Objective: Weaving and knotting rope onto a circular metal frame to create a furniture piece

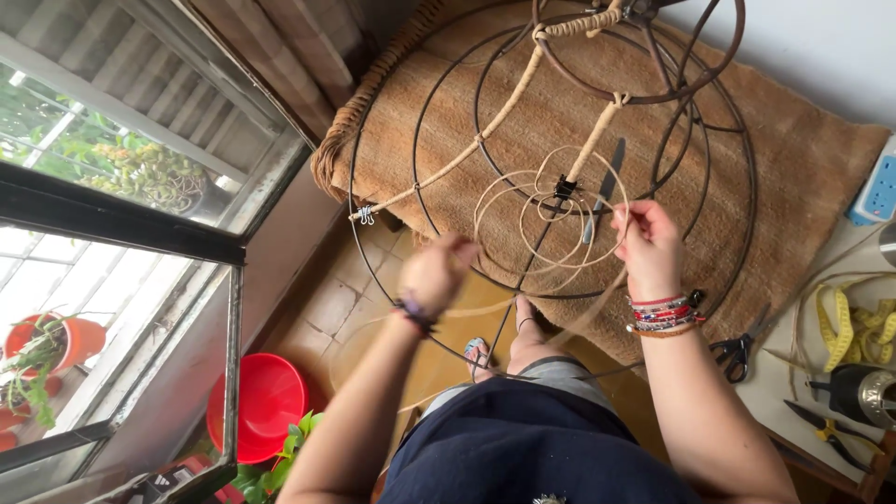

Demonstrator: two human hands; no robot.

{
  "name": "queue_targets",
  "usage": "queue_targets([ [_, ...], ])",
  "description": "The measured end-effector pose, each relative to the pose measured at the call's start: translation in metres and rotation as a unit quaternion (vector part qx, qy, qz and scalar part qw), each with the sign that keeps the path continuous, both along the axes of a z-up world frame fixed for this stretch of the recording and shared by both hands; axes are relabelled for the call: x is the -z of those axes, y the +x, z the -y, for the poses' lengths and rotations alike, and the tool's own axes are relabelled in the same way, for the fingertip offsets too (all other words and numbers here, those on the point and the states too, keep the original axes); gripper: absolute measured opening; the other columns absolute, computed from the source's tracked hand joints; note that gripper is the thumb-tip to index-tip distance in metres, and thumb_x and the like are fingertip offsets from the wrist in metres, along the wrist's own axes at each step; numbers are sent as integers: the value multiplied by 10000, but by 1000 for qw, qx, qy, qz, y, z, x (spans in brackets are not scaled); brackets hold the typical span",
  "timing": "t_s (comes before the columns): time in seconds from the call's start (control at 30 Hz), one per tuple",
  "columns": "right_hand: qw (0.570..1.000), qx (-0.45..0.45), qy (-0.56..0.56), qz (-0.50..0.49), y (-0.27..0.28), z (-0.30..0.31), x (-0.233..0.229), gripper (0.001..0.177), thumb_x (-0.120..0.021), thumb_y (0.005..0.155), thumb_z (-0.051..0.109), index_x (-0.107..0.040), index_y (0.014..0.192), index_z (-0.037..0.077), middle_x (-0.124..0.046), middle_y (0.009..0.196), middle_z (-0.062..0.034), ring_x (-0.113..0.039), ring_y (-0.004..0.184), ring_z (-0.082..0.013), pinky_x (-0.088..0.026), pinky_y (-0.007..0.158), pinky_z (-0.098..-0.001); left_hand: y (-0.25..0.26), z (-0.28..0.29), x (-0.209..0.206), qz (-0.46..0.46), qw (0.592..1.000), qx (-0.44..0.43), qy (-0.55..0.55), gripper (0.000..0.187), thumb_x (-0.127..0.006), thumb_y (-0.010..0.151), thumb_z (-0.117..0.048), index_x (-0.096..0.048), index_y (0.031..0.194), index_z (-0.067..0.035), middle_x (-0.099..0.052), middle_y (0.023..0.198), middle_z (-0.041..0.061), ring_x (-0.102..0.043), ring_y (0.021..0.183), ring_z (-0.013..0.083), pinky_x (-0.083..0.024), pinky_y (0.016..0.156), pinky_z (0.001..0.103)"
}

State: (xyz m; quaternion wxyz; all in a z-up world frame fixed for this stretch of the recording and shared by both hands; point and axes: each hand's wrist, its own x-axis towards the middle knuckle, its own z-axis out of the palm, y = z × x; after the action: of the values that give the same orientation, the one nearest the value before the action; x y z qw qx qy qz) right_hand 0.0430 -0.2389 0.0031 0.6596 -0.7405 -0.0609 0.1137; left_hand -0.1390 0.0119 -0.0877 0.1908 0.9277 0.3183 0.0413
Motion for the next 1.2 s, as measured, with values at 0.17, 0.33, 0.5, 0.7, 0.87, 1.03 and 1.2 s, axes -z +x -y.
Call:
queue_targets([
  [0.17,957,-58,-117,258,-8,14,-15,291,-598,1069,24,-502,1327,-70,-535,1228,-274,-585,1166,-431,-521,981,-514,10,59,-18,262,647,-87,-711,274,-570,1064,-286,-640,1009,-27,-739,906,211,-773,741,311,-660,642,384],
  [0.33,977,-96,-173,78,-69,44,18,291,-678,1030,286,-621,1167,35,-654,961,-178,-670,776,-286,-568,642,-390,-11,106,-24,283,504,-182,-795,385,-449,1096,-285,-599,1310,-3,-740,1126,236,-772,911,283,-665,729,354],
  [0.5,984,-129,12,-125,-109,25,16,225,-620,1025,213,-741,1042,24,-756,920,-101,-723,821,-162,-626,747,-357,-9,156,-17,230,451,-189,-841,412,-490,1094,-265,-571,1394,4,-723,1144,298,-762,959,344,-660,764,403],
  [0.7,962,-34,199,-187,-91,43,-2,290,-465,1125,226,-641,1026,17,-704,901,-183,-740,890,-323,-603,861,-442,-29,73,-16,291,864,11,-411,450,-809,820,35,-636,1235,23,-764,884,141,-769,803,216,-658,728,330],
  [0.87,988,-23,101,-117,-59,55,-33,283,-381,1145,188,-593,1222,18,-224,650,115,-275,483,28,-254,417,-120,-61,14,-37,217,731,-201,-615,551,-431,1032,-577,-764,1158,-156,-553,604,97,-392,363,93,-285,336,177],
  [1.03,999,-4,17,-32,-38,63,-36,221,-437,1121,113,-608,1255,75,-295,623,109,-296,462,20,-275,397,-115,-132,-76,54,262,720,-401,-502,434,-586,986,-545,-740,1092,-154,-687,779,130,-563,487,134,-391,375,219],
  [1.2,999,-33,-24,-10,-36,52,-28,213,-500,1083,55,-687,1186,60,-344,597,100,-311,443,30,-288,363,-115,-126,-69,30,-79,882,-351,-303,427,-623,852,-611,-716,1146,-317,-765,745,-30,-761,759,157,-627,630,348],
])
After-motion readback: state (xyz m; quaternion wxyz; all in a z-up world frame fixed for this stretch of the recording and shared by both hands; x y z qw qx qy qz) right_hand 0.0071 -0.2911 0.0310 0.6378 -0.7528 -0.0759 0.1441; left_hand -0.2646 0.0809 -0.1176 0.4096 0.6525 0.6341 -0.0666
